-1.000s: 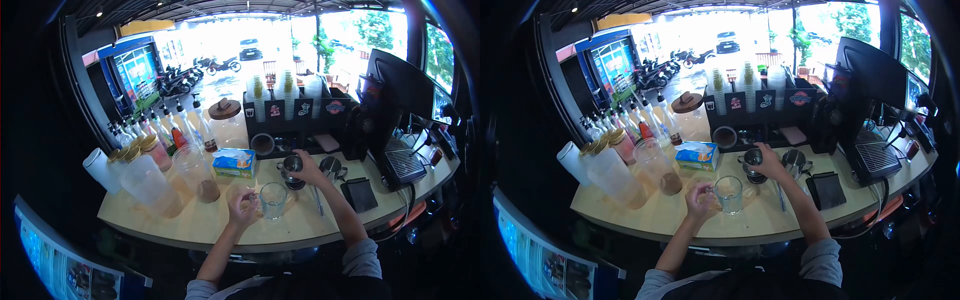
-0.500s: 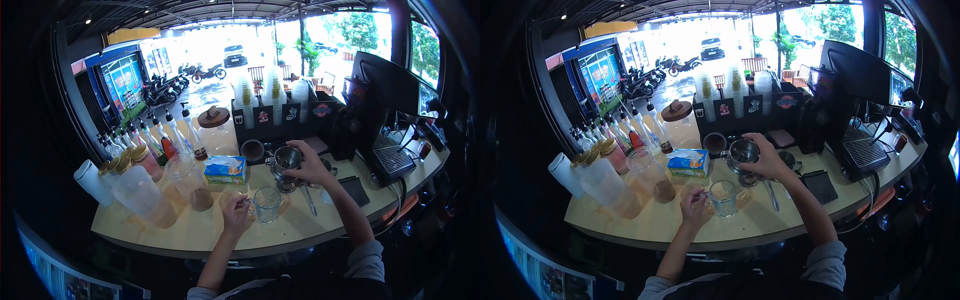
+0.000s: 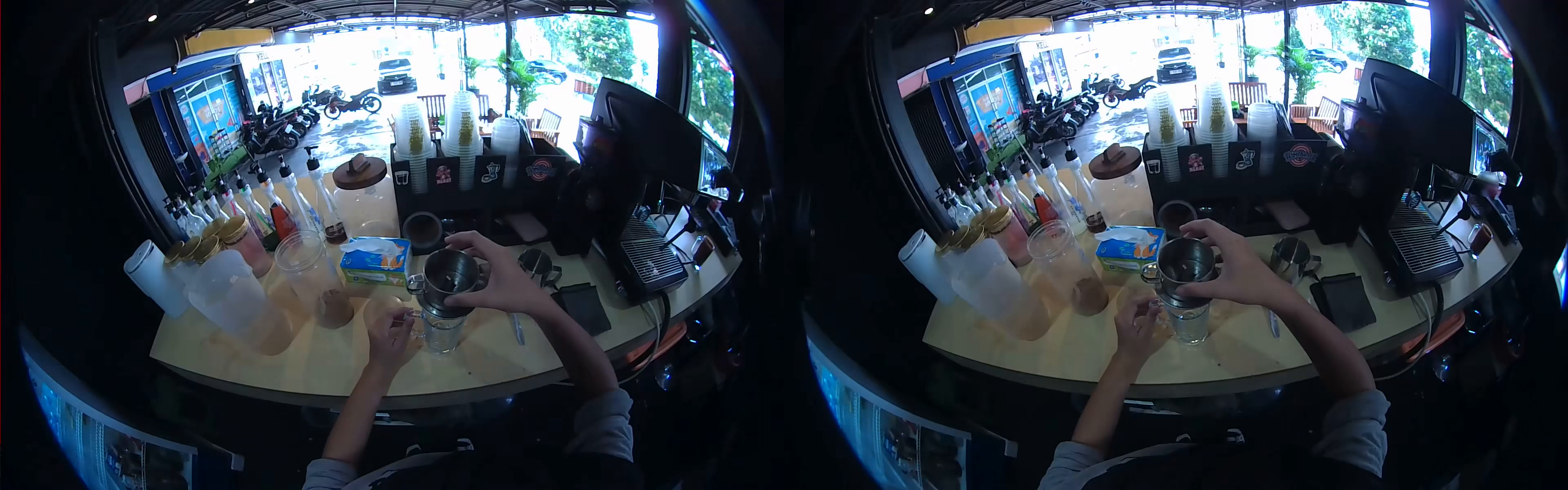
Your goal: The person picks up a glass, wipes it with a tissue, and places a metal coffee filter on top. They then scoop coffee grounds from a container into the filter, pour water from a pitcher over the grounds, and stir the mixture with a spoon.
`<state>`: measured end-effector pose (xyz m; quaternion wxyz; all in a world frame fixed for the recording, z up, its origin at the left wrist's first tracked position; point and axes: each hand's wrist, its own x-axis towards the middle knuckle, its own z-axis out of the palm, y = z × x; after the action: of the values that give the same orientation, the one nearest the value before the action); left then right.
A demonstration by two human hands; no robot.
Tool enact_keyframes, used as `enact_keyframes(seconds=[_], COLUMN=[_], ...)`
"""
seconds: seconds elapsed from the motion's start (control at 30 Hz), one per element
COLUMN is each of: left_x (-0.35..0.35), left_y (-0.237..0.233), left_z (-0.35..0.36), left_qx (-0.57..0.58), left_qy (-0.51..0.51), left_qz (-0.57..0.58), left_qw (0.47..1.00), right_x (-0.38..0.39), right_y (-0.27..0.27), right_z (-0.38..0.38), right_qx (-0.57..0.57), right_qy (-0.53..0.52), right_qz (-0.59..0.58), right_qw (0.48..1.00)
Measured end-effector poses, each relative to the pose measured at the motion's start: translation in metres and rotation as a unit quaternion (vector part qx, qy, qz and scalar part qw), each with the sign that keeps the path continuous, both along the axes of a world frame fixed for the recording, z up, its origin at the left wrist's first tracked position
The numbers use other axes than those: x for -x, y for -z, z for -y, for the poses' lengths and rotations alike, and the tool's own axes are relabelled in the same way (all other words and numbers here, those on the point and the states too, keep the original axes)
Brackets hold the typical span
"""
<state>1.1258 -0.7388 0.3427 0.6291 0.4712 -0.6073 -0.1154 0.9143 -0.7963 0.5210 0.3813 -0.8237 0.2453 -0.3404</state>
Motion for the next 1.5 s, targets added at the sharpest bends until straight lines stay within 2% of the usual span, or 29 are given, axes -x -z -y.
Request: enact_keyframes(seconds=[0.07, 0.4, 0.47, 0.77, 0.9, 0.97, 1.4, 1.5], left_x=[0.001, 0.003, 0.002, 0.001, 0.0, -0.001, 0.0, -0.002], left_y=[-0.002, -0.008, -0.006, 0.0, 0.001, 0.003, 0.001, 0.003], left_z=[-0.001, -0.003, -0.003, 0.001, 0.001, 0.0, -0.001, 0.002], left_qx=[-0.001, 0.016, 0.013, 0.018, 0.023, 0.012, 0.007, 0.037], left_qy=[0.001, 0.0, -0.001, -0.008, -0.011, -0.012, -0.015, -0.029], left_qz=[-0.001, -0.003, 0.001, 0.005, 0.013, 0.011, -0.003, -0.057], left_qw=[1.0, 1.0, 1.0, 1.0, 1.0, 1.0, 1.0, 0.997], right_x=[-0.002, -0.003, -0.002, -0.001, -0.001, -0.003, 0.001, -0.001], right_y=[0.006, 0.027, 0.025, 0.039, 0.038, 0.045, 0.037, 0.03], right_z=[0.001, -0.005, -0.007, -0.004, -0.009, -0.005, -0.01, -0.011], right_qx=[0.056, 0.067, 0.072, 0.107, 0.08, 0.116, 0.105, 0.162], right_qy=[-0.009, -0.024, -0.023, -0.012, -0.006, -0.009, -0.036, -0.043], right_qz=[-0.026, -0.034, -0.07, -0.037, -0.041, -0.041, -0.055, -0.033], right_qw=[0.998, 0.997, 0.995, 0.993, 0.996, 0.992, 0.992, 0.985])
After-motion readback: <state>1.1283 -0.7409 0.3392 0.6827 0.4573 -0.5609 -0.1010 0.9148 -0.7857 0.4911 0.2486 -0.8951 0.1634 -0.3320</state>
